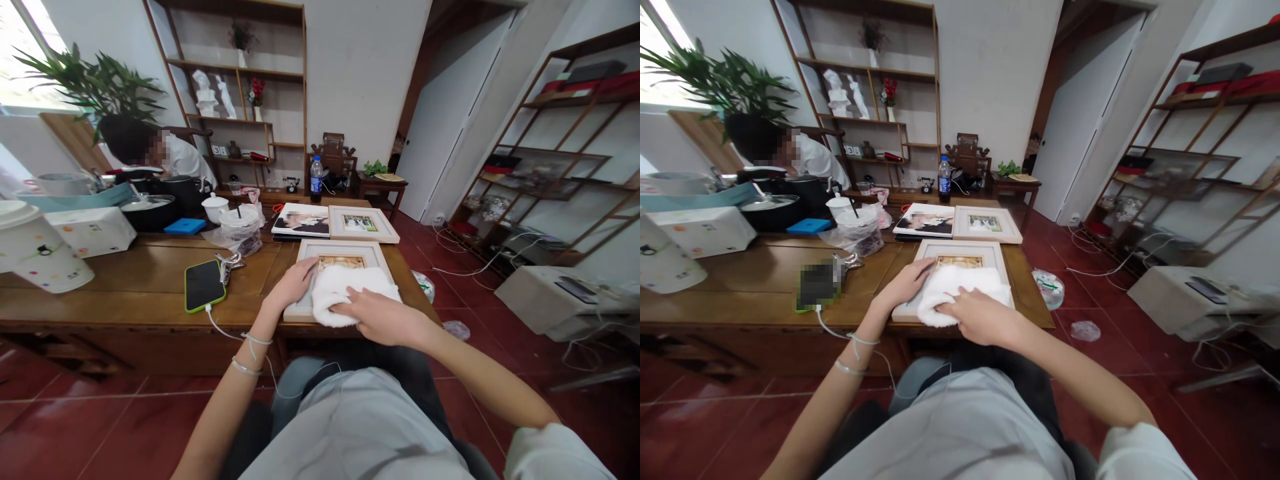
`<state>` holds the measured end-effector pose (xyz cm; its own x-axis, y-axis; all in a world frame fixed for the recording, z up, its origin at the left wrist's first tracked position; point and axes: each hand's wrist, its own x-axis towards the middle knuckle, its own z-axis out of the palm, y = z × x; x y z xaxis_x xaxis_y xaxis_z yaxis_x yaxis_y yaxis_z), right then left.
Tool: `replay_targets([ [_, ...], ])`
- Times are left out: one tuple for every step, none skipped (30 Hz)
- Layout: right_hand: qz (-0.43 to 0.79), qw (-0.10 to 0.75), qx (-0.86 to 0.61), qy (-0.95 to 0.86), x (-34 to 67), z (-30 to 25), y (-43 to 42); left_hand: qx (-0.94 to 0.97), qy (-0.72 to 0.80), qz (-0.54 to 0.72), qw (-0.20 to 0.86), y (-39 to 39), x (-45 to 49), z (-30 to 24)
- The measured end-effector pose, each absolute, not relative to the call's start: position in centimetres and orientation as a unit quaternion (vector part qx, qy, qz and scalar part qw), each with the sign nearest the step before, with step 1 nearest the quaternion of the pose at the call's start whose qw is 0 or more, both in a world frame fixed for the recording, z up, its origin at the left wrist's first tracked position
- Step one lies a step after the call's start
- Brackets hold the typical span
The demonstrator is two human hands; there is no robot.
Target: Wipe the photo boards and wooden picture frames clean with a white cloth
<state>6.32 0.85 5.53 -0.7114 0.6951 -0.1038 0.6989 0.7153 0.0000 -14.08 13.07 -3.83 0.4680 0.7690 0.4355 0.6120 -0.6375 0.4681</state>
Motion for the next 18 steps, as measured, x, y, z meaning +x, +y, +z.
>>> replay_targets([
  [-0.029, 0.048, 0.371, 0.927, 6.2, 5.9, 0.3, 0.847, 0.409, 0.317, 0.124, 13.0, -14.1, -3.8],
  [-0.036, 0.048, 0.365, 0.929, 6.2, 6.1, -0.2, 0.846, 0.411, 0.317, 0.124, 12.9, -14.1, -3.7],
  [-0.040, 0.045, 0.359, 0.931, 6.1, 6.2, -0.5, 0.846, 0.412, 0.316, 0.125, 12.9, -14.1, -3.6],
  [-0.041, 0.040, 0.355, 0.933, 6.0, 6.2, -0.6, 0.846, 0.412, 0.315, 0.126, 12.8, -14.1, -3.6],
  [-0.040, 0.034, 0.352, 0.935, 6.0, 6.2, -0.7, 0.846, 0.412, 0.314, 0.126, 12.7, -14.1, -3.5],
  [-0.037, 0.028, 0.351, 0.935, 6.0, 6.0, -0.7, 0.846, 0.413, 0.313, 0.127, 12.7, -14.0, -3.5],
  [-0.036, 0.024, 0.352, 0.935, 6.0, 5.8, -0.6, 0.845, 0.414, 0.312, 0.128, 12.7, -14.0, -3.4],
  [-0.036, 0.020, 0.354, 0.935, 6.0, 5.5, -0.4, 0.844, 0.416, 0.312, 0.129, 12.6, -14.0, -3.3],
  [-0.038, 0.017, 0.357, 0.933, 6.2, 5.2, -0.1, 0.843, 0.417, 0.313, 0.130, 12.6, -14.0, -3.3],
  [-0.042, 0.015, 0.361, 0.932, 6.3, 4.9, 0.3, 0.842, 0.417, 0.315, 0.132, 12.6, -13.9, -3.3],
  [-0.046, 0.014, 0.366, 0.929, 6.5, 4.5, 0.8, 0.842, 0.415, 0.318, 0.133, 12.6, -13.9, -3.2],
  [-0.047, 0.013, 0.371, 0.927, 6.8, 4.0, 1.4, 0.843, 0.409, 0.321, 0.135, 12.6, -13.9, -3.2],
  [-0.044, 0.011, 0.375, 0.926, 7.1, 3.6, 2.2, 0.846, 0.401, 0.324, 0.136, 12.6, -13.9, -3.2],
  [-0.035, 0.008, 0.381, 0.924, 7.4, 3.1, 3.1, 0.849, 0.392, 0.327, 0.137, 12.7, -13.9, -3.2],
  [-0.019, 0.004, 0.389, 0.921, 7.7, 2.7, 4.1, 0.851, 0.385, 0.330, 0.137, 12.7, -13.9, -3.3],
  [0.001, -0.002, 0.400, 0.916, 8.0, 2.3, 5.2, 0.852, 0.381, 0.333, 0.134, 12.8, -13.9, -3.3],
  [0.023, -0.008, 0.413, 0.910, 8.2, 2.0, 6.3, 0.852, 0.380, 0.335, 0.132, 12.9, -13.9, -3.4],
  [0.045, -0.015, 0.428, 0.903, 8.3, 1.8, 7.5, 0.851, 0.383, 0.336, 0.131, 12.9, -13.9, -3.5],
])
